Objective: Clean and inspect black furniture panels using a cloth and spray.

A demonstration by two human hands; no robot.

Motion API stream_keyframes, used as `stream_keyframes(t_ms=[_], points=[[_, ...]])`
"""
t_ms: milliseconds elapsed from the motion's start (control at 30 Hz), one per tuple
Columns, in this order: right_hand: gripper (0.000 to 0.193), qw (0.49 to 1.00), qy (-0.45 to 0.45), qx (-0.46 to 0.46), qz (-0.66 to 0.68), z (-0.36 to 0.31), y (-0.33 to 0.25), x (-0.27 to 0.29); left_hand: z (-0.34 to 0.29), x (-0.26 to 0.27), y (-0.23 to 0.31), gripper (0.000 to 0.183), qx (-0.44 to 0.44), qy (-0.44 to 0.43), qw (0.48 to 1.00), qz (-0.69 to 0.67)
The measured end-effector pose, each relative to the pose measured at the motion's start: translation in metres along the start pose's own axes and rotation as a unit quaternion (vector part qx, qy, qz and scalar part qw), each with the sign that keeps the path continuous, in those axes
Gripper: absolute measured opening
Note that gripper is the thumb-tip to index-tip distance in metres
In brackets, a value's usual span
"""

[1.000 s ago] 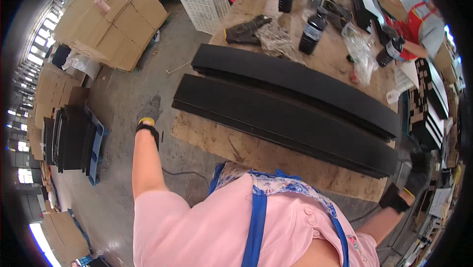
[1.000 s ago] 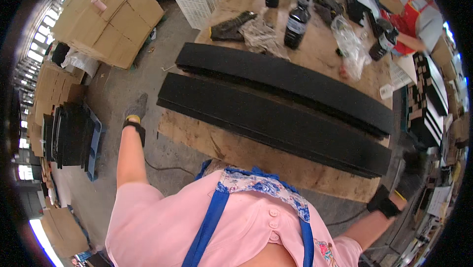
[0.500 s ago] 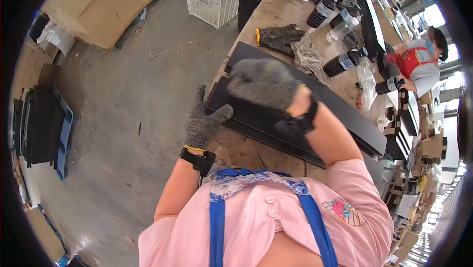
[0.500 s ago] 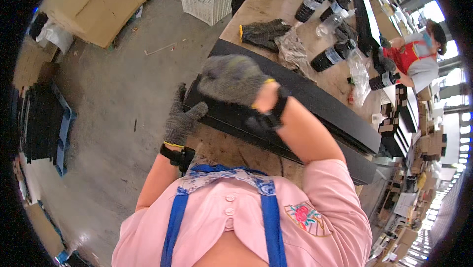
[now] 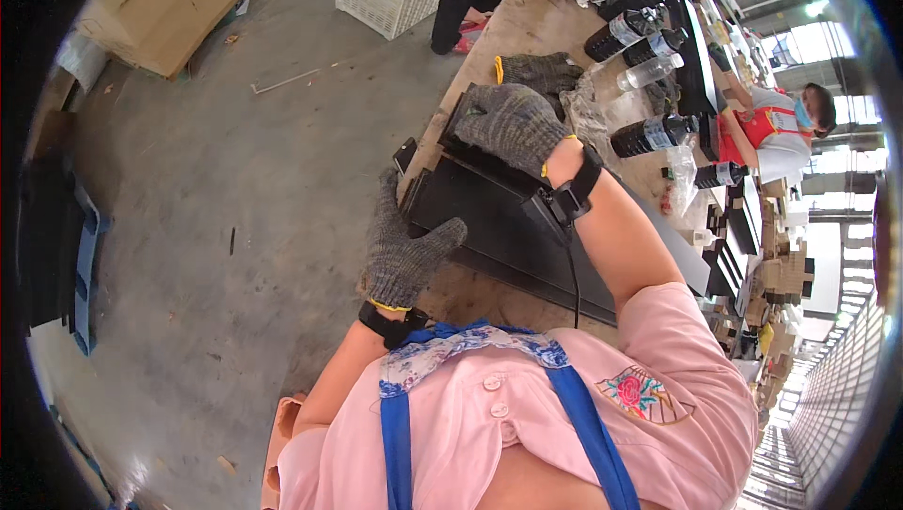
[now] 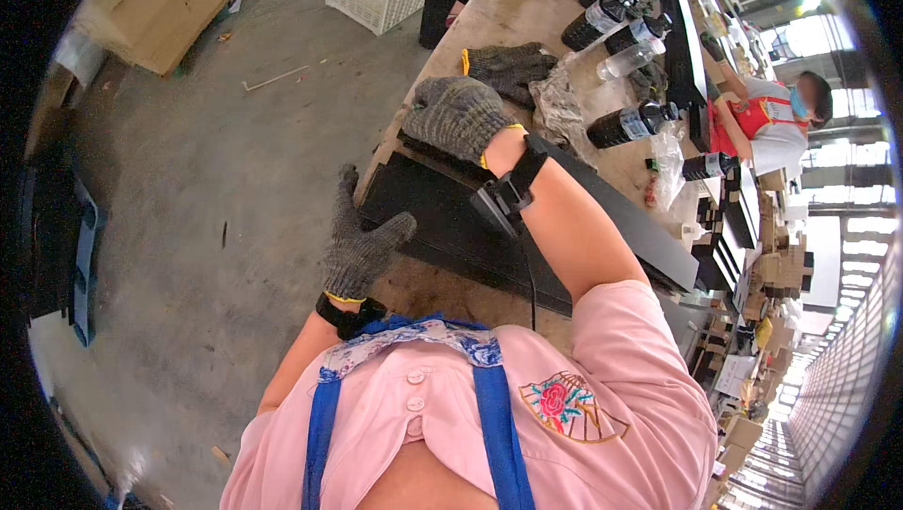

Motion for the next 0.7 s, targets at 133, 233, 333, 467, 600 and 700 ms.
stream_keyframes(t_ms=[133, 233, 333, 467, 600, 700], points=[[0.02, 0.986, 0.092, 0.056, 0.127, -0.01, 0.002, -0.068, -0.001, -0.005, 0.001, 0.105, -0.021, -0.003, 1.0, 0.008], [0.019, 0.988, 0.062, 0.069, 0.12, -0.019, -0.007, -0.029, -0.007, -0.008, 0.008, 0.104, 0.011, 0.019, 1.0, -0.017], [0.014, 0.988, 0.068, 0.094, 0.101, -0.053, -0.006, -0.02, -0.01, -0.009, 0.014, 0.104, 0.015, 0.046, 0.999, 0.0], [0.023, 0.97, -0.08, -0.119, 0.195, -0.15, 0.016, -0.031, -0.004, 0.006, 0.004, 0.105, -0.037, 0.071, 0.993, 0.085], [0.034, 0.859, -0.218, -0.383, 0.261, -0.275, 0.033, -0.014, -0.017, -0.027, 0.04, 0.092, -0.244, 0.089, 0.87, 0.419], [0.028, 0.867, -0.07, -0.421, 0.257, -0.314, 0.02, -0.014, -0.017, -0.082, 0.055, 0.091, -0.369, -0.062, 0.734, 0.566]])
Point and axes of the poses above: each hand's wrist, its own z-axis towards the middle knuckle, its own x-axis out of the back of the hand, y = z × x, the point moved 3 cm from there along z, towards the middle knuckle, and after that the axes turned 8 degrees about -z, right-handed, at the moved point
